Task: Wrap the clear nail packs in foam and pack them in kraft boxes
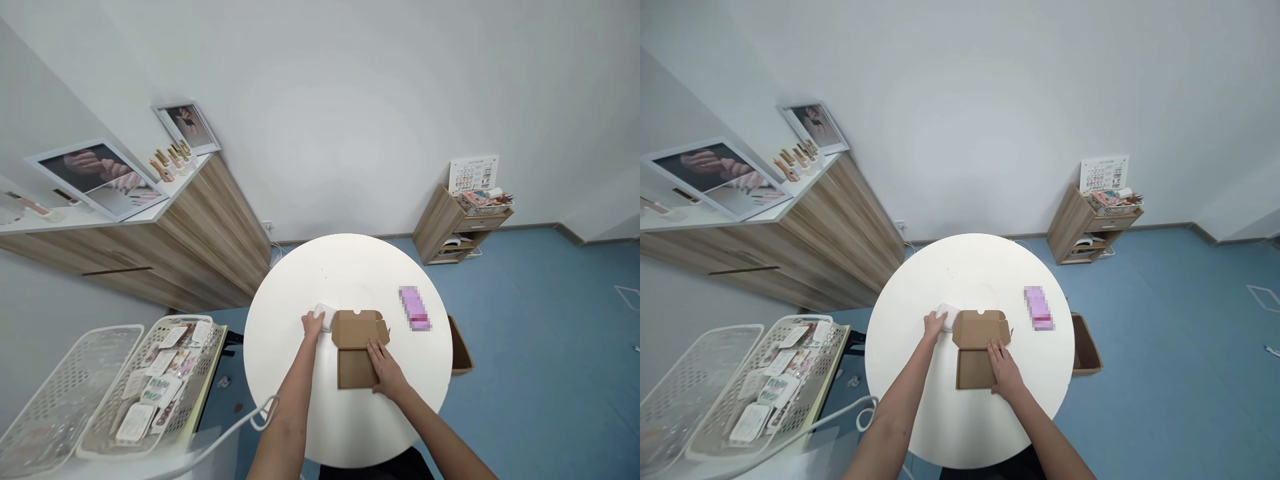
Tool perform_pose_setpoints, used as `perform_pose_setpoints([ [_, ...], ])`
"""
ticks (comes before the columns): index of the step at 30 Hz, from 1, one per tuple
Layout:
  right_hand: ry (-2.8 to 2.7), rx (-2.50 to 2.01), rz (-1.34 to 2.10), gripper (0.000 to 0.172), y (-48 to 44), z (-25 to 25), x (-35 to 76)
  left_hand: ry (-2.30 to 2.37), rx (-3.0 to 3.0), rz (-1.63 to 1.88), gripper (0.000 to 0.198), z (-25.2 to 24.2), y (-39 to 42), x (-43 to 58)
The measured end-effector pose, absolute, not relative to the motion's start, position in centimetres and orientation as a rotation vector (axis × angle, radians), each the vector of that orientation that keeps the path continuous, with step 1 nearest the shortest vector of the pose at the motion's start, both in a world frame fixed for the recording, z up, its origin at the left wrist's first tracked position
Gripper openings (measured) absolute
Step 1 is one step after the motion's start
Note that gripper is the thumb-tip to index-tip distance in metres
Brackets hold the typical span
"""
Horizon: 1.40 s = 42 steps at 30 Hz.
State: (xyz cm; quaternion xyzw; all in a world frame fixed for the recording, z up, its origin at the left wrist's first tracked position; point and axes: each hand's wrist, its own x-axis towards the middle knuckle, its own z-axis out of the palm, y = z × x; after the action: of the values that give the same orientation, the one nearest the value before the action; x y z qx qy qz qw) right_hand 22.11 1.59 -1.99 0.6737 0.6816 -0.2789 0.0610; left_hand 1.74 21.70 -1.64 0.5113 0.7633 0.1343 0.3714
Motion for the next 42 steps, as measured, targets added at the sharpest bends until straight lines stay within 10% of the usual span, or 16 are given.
perform_pose_setpoints([
  [9,2.12,2.02,-0.893,0.136,1.7,-1.7,22.8,1.617,1.38,0.798,0.052,1.8,12.4,2.4],
  [24,2.36,2.001,-0.843,0.134,0.5,-1.3,24.3,1.577,1.836,0.424,0.049,-1.3,2.0,6.4],
  [36,2.652,2.647,-0.624,0.04,-1.2,1.1,26.4,1.576,2.448,0.178,0.011,0.4,2.9,5.9],
  [42,1.224,3.19,-1.657,0.052,3.0,1.6,28.3,1.869,1.589,0.556,0.045,1.8,8.0,5.0],
])
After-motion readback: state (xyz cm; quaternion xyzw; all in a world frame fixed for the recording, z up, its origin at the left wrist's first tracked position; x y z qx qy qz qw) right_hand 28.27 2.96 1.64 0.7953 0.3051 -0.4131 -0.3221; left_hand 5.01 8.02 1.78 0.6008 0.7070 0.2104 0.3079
